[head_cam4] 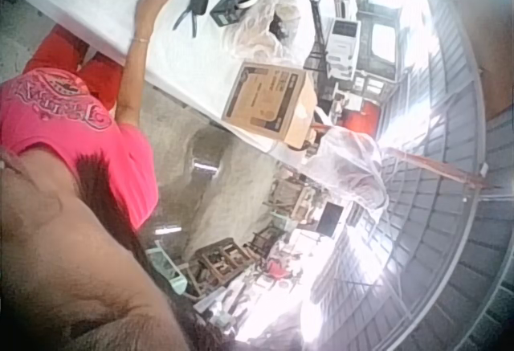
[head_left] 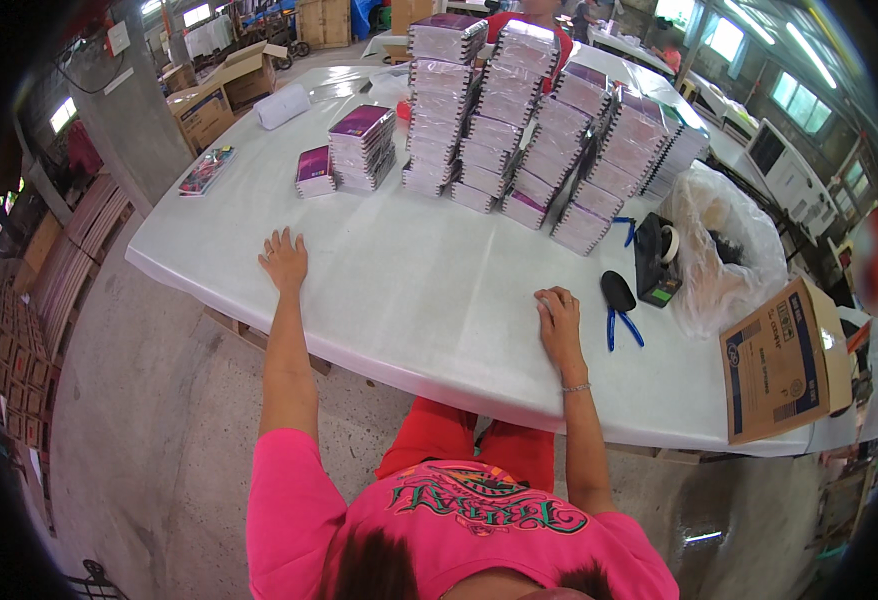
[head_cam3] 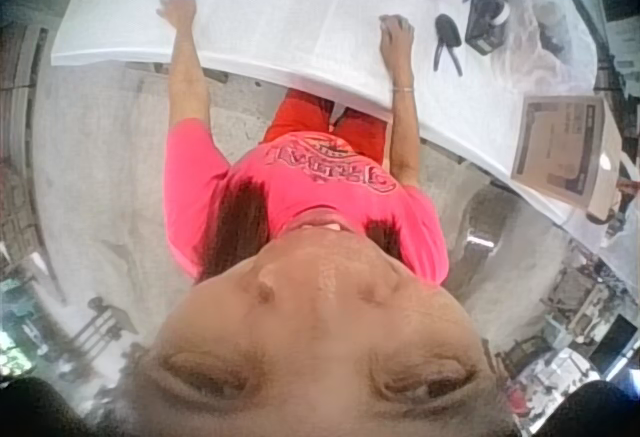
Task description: The person wraps a stack of notebooks in clear plastic film, seals it with tape, and places it on a table. They then unwrap a bundle of black spiral bindings and place them on the table, followed by moving stacks of notebooks and a cardboard box.
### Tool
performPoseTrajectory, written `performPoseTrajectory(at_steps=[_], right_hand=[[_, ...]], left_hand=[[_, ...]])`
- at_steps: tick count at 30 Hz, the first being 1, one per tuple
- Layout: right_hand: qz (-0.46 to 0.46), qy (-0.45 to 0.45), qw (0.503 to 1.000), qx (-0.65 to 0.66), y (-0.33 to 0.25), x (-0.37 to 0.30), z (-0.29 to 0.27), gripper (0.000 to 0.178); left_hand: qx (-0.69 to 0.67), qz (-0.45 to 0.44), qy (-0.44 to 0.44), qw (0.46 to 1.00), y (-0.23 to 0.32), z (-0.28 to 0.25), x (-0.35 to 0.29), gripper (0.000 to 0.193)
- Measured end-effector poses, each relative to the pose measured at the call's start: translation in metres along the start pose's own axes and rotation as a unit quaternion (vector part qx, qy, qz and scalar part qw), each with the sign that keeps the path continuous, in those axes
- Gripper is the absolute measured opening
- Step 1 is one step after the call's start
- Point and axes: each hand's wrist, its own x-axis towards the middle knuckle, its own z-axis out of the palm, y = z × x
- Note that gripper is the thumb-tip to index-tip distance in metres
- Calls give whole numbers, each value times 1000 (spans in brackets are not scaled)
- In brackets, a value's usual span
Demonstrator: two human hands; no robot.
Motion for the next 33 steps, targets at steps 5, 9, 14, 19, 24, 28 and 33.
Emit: performPoseTrajectory(at_steps=[5, 9, 14, 19, 24, 28, 33], right_hand=[[0, -4, 1000, 1, 0, 0, 0, 21], [-1, -1, 1000, 3, 0, 0, 0, 21], [-2, -3, 1000, -2, 2, 1, 1, 21], [-1, -3, 1000, -4, 2, 0, 1, 21], [-2, -2, 1000, -5, 4, 0, 2, 21], [-3, -1, 1000, -5, 5, 0, 2, 22], [-5, 1, 1000, -5, 3, 0, 1, 21]], left_hand=[[-7, 0, 9, 1000, -2, 1, 1, 52], [-8, 1, 7, 1000, -2, 1, 1, 52], [-8, 2, 6, 1000, -2, 2, 1, 52], [-8, 2, 10, 1000, -4, 3, 1, 52], [-8, -1, 6, 1000, -1, 1, 0, 52], [-10, -2, 4, 1000, 0, -2, 0, 52], [-4, -4, -3, 1000, 0, -2, 0, 52]])
